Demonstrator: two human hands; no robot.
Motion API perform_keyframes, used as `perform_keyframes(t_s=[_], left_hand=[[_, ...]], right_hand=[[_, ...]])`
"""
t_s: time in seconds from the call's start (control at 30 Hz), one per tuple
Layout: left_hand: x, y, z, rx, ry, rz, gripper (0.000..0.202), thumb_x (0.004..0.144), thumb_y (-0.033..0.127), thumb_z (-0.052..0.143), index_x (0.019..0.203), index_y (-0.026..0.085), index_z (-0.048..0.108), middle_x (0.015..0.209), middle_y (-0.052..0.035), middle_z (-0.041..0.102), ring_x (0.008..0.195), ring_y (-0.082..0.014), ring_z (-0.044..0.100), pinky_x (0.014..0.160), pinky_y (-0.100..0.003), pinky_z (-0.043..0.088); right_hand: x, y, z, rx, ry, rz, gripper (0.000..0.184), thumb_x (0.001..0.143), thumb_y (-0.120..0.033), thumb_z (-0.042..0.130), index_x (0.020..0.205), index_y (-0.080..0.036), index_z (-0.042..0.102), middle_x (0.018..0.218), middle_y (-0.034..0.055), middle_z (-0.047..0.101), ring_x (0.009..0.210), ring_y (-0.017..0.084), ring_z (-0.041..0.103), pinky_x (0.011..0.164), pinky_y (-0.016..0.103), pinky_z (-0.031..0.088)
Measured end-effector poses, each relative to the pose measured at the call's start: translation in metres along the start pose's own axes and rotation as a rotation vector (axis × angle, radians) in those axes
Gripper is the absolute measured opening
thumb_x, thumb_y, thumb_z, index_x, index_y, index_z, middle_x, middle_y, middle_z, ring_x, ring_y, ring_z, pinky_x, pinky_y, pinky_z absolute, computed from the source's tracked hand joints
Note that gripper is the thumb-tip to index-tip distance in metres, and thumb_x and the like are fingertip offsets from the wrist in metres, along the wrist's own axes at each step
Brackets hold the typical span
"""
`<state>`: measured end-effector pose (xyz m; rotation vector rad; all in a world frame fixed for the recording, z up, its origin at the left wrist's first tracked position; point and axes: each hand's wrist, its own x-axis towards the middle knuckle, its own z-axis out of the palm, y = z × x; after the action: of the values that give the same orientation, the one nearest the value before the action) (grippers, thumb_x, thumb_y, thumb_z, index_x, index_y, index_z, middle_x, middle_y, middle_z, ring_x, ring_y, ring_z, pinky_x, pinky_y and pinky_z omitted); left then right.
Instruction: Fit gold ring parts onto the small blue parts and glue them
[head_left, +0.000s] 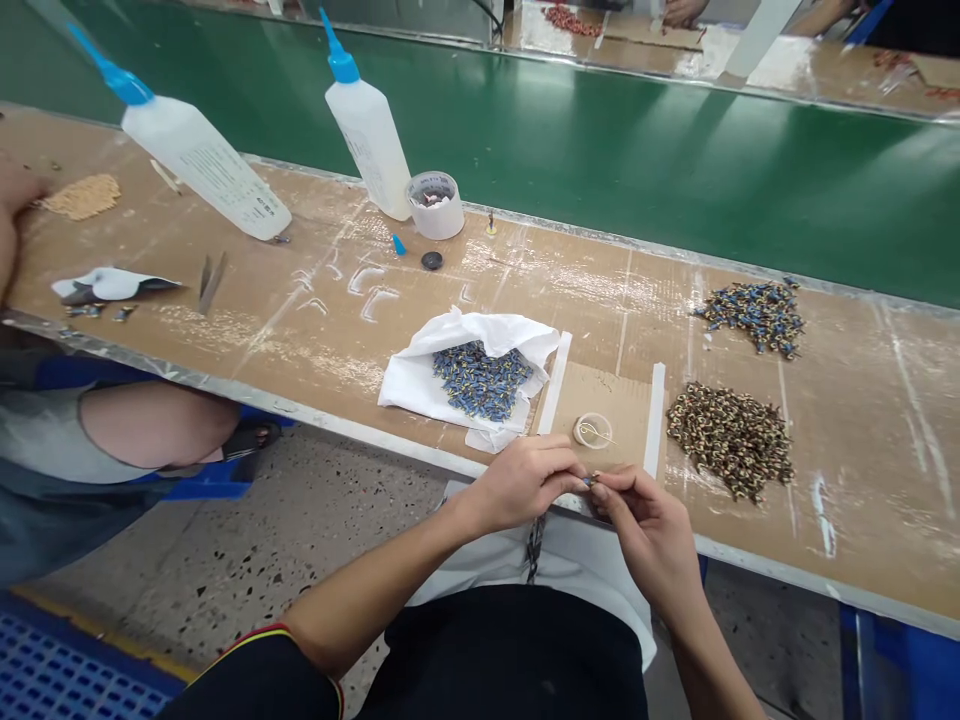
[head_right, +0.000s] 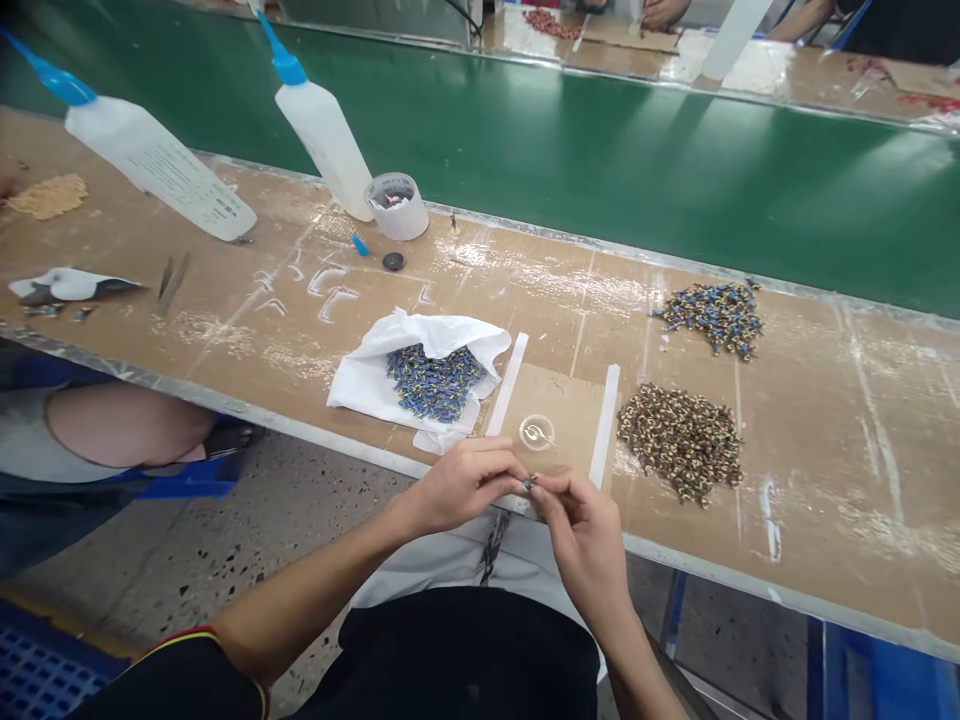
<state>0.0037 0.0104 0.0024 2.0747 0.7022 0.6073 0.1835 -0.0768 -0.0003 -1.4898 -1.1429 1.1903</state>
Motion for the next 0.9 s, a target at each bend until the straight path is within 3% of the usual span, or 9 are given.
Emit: perform_keyframes(t_s=[0.1,0.23,0.43,0.9], left_hand=[[0.002,0.001,-0.002,0.003,-0.014,0.014,0.020,0.099,0.026,0.053,0.098,0.013,0.069,0.085,-0.0042,0.062,0.076,-0.0146,0.060,0.069,-0.023,0.044],[0.003,0.002,-0.003,0.021,-0.006,0.045,0.025,0.101,0.023,0.047,0.094,0.013,0.069,0.082,-0.0045,0.062,0.074,-0.0144,0.058,0.068,-0.023,0.043],[0.002,0.003,-0.003,0.056,-0.007,0.041,0.026,0.102,0.024,0.046,0.088,0.014,0.066,0.081,-0.0039,0.060,0.074,-0.0145,0.057,0.068,-0.024,0.042],[0.002,-0.001,0.004,0.210,-0.021,0.079,0.030,0.101,0.022,0.045,0.080,0.015,0.064,0.071,-0.0014,0.054,0.065,-0.0138,0.053,0.060,-0.025,0.037]], right_hand=[[-0.001,-0.001,0.002,0.080,0.057,0.065,0.016,0.090,-0.037,0.068,0.092,-0.020,0.068,0.085,0.0038,0.068,0.072,0.015,0.063,0.066,0.025,0.053],[-0.001,-0.003,0.002,0.121,0.113,0.100,0.020,0.088,-0.039,0.071,0.093,-0.020,0.069,0.082,0.0046,0.071,0.073,0.016,0.066,0.065,0.026,0.056],[0.004,-0.005,-0.005,0.127,0.035,0.138,0.028,0.087,-0.043,0.071,0.100,-0.018,0.070,0.081,0.0061,0.073,0.070,0.017,0.067,0.063,0.029,0.058],[0.008,-0.001,-0.011,-0.016,-0.062,0.044,0.021,0.093,-0.040,0.063,0.089,-0.019,0.069,0.072,0.0039,0.070,0.063,0.016,0.066,0.059,0.027,0.058]])
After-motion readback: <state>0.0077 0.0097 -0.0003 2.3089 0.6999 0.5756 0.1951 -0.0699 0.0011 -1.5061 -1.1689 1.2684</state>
